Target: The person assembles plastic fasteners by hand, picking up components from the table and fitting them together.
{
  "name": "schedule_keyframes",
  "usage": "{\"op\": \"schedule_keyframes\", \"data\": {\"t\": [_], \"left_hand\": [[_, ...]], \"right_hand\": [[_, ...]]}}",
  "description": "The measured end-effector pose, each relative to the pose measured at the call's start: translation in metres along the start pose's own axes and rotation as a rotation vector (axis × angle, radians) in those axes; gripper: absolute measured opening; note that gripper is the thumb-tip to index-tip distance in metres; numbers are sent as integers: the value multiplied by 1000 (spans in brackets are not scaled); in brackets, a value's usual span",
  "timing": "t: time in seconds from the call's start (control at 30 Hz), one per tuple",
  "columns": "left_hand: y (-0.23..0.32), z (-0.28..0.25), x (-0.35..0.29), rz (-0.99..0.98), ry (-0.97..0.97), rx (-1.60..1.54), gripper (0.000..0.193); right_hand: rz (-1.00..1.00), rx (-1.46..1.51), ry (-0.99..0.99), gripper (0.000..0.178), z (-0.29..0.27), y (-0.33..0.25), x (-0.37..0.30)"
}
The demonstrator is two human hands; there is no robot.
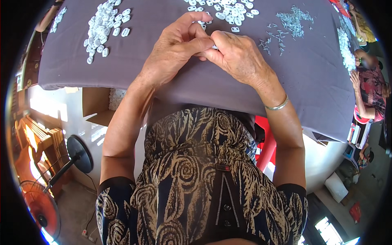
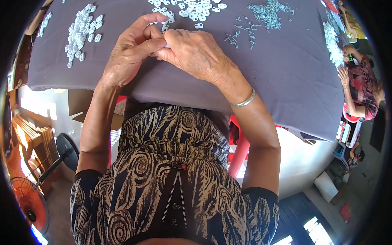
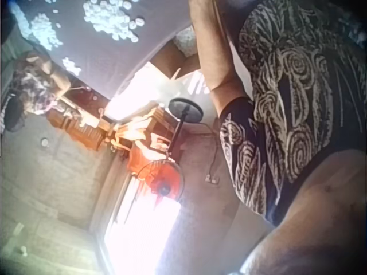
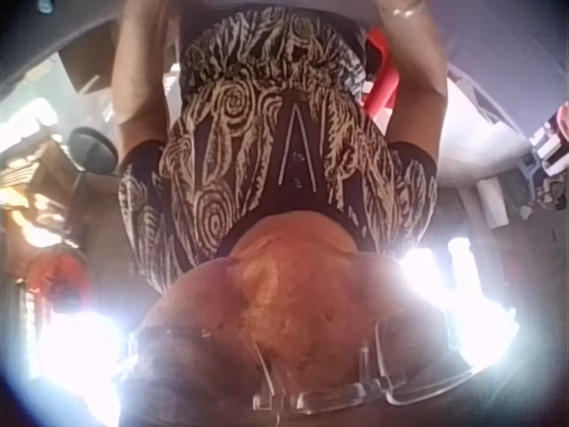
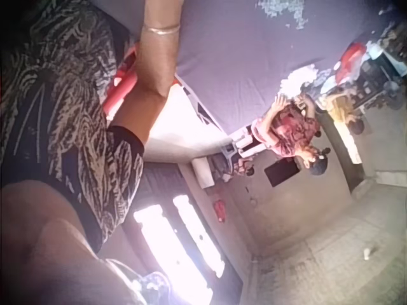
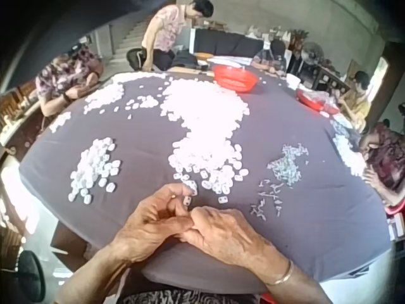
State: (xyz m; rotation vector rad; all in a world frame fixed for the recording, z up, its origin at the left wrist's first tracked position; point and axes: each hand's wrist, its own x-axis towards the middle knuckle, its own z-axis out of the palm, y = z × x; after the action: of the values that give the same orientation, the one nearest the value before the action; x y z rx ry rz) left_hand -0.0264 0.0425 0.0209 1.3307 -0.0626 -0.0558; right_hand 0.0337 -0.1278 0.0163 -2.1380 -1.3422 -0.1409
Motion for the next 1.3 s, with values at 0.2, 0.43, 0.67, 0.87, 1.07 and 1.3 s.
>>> {"op": "schedule_keyframes", "data": {"t": [0.2, 0.43, 0.67, 0.87, 1.07, 1.3], "left_hand": [[3, -5, 0, -77, -55, -21, 36], [3, -2, -3, -113, -20, -20, 33], [6, 6, -5, -116, 49, 18, 29], [-10, 2, 8, -89, 26, -199, 27], [5, 12, 4, -13, 7, -116, 23], [5, -4, 1, 24, 96, 215, 26]], "right_hand": [[-43, -50, -13, 32, 3, 1, -3], [-20, -62, 54, 30, 11, -4, -4], [-9, -75, 60, 28, 11, -4, -4], [-75, -101, 73, 26, 11, 0, -2], [-100, -118, 220, 34, 4, 2, -1], [-15, -36, 282, 40, -5, 7, 3]]}}
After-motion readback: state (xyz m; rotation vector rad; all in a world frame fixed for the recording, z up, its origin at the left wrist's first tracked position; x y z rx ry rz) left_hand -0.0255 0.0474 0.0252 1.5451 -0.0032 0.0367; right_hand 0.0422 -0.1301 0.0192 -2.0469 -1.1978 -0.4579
